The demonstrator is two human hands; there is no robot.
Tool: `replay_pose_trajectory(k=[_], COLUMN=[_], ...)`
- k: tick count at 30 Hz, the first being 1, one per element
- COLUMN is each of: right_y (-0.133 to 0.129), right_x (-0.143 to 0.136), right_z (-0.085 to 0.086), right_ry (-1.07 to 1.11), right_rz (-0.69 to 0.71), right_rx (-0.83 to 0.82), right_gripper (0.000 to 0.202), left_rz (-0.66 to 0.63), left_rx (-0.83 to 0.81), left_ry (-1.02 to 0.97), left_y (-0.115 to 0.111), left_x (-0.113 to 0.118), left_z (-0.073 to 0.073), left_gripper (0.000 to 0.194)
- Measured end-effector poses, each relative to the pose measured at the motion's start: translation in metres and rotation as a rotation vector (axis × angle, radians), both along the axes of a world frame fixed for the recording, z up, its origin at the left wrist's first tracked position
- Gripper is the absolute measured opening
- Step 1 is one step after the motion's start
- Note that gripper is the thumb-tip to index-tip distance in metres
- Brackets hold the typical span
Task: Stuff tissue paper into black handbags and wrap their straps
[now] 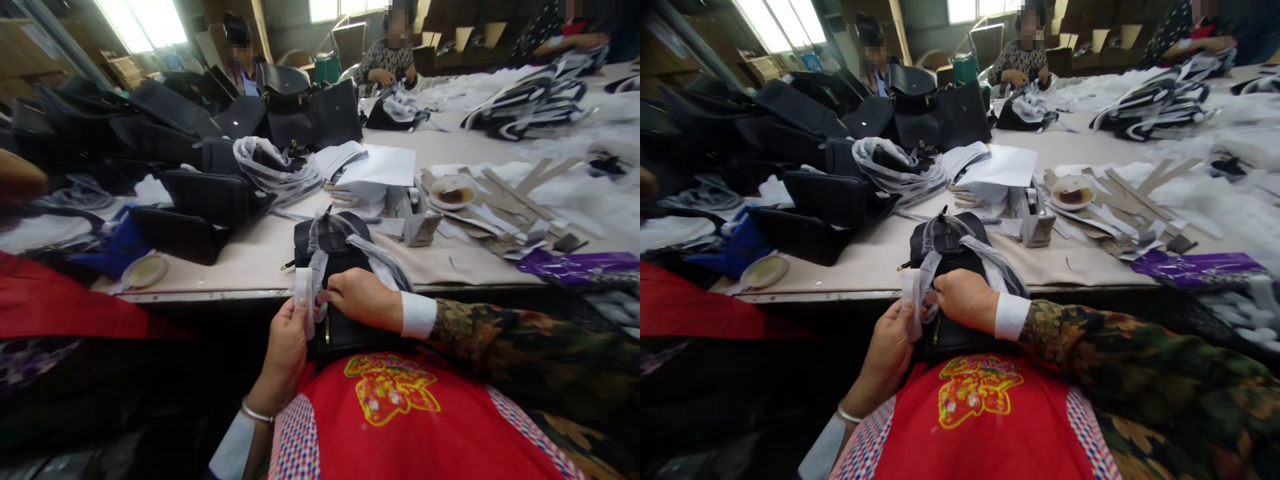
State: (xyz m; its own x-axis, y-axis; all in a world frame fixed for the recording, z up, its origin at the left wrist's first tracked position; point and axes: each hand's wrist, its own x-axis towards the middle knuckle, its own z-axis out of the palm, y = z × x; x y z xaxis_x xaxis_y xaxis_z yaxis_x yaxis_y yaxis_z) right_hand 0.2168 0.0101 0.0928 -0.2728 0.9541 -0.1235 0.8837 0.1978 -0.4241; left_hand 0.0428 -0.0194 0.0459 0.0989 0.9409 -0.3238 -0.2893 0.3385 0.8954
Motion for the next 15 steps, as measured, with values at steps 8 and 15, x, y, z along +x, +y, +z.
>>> replay_pose_trajectory(k=[8, 15], right_y=[-0.001, -0.013], right_x=[-0.013, -0.024], right_z=[-0.022, -0.036], right_ry=[0.319, 1.313], right_rz=[-0.028, -0.485], right_rx=[-0.08, -0.779], right_gripper=[0.022, 0.019], left_rz=[-0.041, 0.032], left_rx=[0.106, 0.472], left_ry=[0.204, 0.632], left_y=[-0.006, -0.007], left_x=[0.002, 0.002], left_z=[0.005, -0.004], left_gripper=[0.045, 0.036])
